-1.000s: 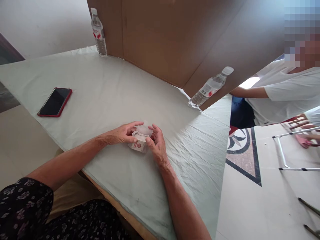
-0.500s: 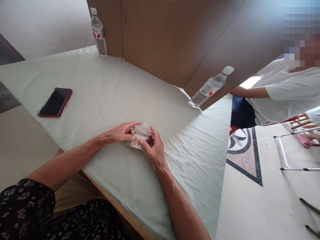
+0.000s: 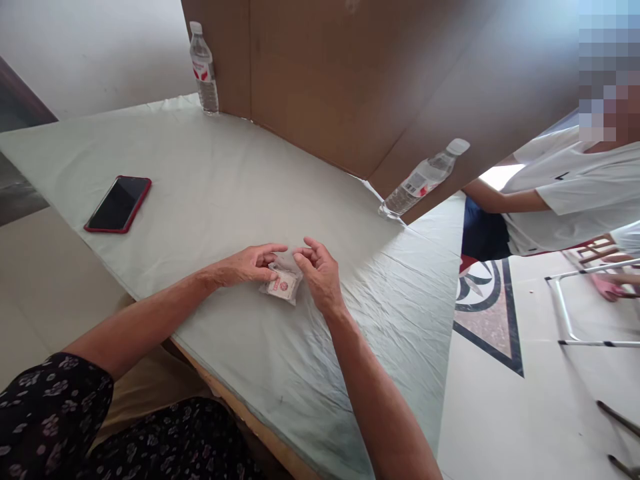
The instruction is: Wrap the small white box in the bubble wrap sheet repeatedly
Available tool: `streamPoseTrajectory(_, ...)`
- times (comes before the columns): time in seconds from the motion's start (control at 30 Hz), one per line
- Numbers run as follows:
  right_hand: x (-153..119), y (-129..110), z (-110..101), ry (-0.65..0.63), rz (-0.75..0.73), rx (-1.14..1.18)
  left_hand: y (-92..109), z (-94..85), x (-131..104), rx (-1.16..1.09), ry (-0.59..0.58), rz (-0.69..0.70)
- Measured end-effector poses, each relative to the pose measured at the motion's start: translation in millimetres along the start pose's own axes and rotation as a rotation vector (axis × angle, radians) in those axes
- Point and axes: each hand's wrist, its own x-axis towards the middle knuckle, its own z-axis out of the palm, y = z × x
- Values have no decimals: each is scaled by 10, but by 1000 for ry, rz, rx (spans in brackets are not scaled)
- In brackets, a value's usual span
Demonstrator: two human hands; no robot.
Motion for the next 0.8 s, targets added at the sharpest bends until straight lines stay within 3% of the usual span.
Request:
streamPoseTrajectory(0.17, 60, -122, 76, 52, -169, -157, 14, -57, 5, 107, -39, 14)
streamPoseTrajectory(0.4, -221, -194, 173, 93, -417, -513, -34, -111, 42, 128, 21, 66)
streamPoseTrajectory(0.6, -427, -135, 197, 7, -624, -731, -46, -65, 34, 187, 73, 60)
streamPoseTrajectory(0.67, -498, -131, 178, 15, -625, -686, -32, -42, 21, 202, 67, 65)
streamPoseTrajectory(0.8, -533, -109, 56, 144, -432, -365, -1, -18, -2, 190, 54, 68)
